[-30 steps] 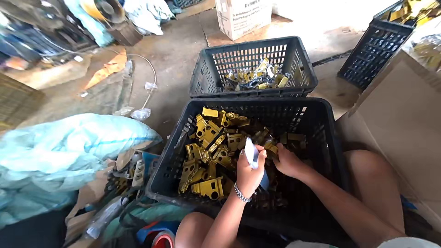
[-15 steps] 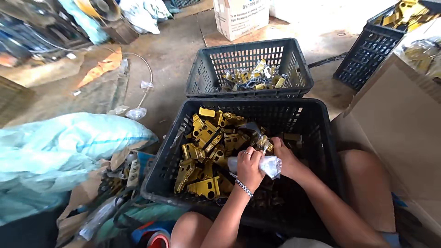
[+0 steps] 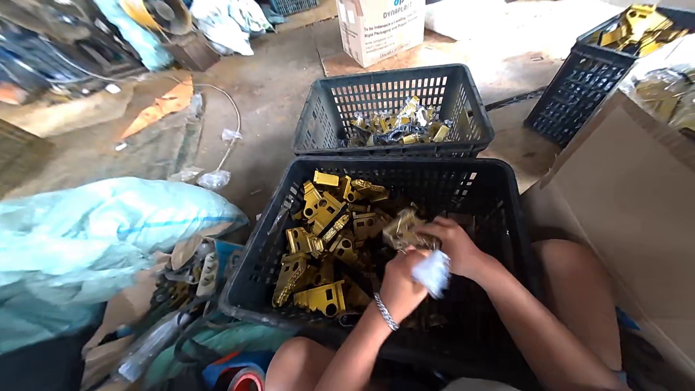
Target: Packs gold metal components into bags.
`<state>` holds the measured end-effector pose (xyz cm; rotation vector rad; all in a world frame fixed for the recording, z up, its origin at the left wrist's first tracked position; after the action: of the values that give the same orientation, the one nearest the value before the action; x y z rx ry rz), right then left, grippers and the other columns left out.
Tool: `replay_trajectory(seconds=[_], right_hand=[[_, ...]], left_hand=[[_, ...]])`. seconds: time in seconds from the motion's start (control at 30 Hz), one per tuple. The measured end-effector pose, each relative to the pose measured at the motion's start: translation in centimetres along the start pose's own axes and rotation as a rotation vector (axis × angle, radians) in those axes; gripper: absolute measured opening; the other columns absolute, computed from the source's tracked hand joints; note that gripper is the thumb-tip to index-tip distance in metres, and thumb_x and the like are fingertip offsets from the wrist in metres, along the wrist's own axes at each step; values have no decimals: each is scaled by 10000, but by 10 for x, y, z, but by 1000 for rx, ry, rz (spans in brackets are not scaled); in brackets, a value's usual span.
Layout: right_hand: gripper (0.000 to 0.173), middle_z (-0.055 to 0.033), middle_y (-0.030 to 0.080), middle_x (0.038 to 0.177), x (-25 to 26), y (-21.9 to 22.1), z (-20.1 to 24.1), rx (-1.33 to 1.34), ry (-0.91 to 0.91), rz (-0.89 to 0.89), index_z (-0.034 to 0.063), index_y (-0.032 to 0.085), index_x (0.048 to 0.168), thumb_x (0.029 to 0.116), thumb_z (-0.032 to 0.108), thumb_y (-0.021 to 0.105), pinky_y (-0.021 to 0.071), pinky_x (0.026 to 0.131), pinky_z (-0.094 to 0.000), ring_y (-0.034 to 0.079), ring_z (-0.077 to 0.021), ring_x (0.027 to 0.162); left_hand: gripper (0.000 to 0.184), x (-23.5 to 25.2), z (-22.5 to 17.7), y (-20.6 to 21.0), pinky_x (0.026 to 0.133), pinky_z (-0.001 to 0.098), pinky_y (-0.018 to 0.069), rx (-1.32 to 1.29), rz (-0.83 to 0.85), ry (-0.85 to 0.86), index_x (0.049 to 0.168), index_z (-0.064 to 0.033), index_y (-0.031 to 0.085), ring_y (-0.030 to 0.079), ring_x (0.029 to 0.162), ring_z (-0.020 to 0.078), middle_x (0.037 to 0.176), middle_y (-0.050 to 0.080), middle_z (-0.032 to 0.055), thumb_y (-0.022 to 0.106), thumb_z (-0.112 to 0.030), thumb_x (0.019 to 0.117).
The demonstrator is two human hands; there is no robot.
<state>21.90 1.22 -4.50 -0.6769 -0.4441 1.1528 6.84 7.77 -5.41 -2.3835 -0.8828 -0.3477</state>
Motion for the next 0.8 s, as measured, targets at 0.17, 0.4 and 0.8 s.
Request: replay_trajectory(seconds=[0.17,0.4,0.8], right_hand=[[216,-204,727,1075,-6,-47,-9,31,-15,49,-35,734,1106,912,52,692,555,932,-471,703,-295,1001],[562,-208,592,1378,0,-38,19,329,80,-73,-25,558,1394,966,305,710,595,913,-359,699,-231,1071],[545,-222,561,1439,3,16,42,129,-55,-81,-40,540,1413,1099,371,367,340,1174,-566,505,-346,1374]], left_hand=[[472,21,14,-48,720,335,623,-583,-129,-740,1453,63,341,699,771,165,1111,638,127,423,1,993],[188,18,8,-24,630,294,640,-430,-67,-677,1098,68,620,715,631,131,809,733,61,675,-4,933],[248,0,-2,6,920,423,554,86,138,-234,1067,107,693,712,982,276,1000,727,223,679,-43,870]])
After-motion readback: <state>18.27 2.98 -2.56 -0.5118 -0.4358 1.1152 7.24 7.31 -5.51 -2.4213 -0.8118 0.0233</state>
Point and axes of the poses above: each hand's wrist, its own x-axis towards the middle knuckle, its own y-axis out of the palm, z = x × y, the point moved 2 cm from there along x, towards the middle knuckle
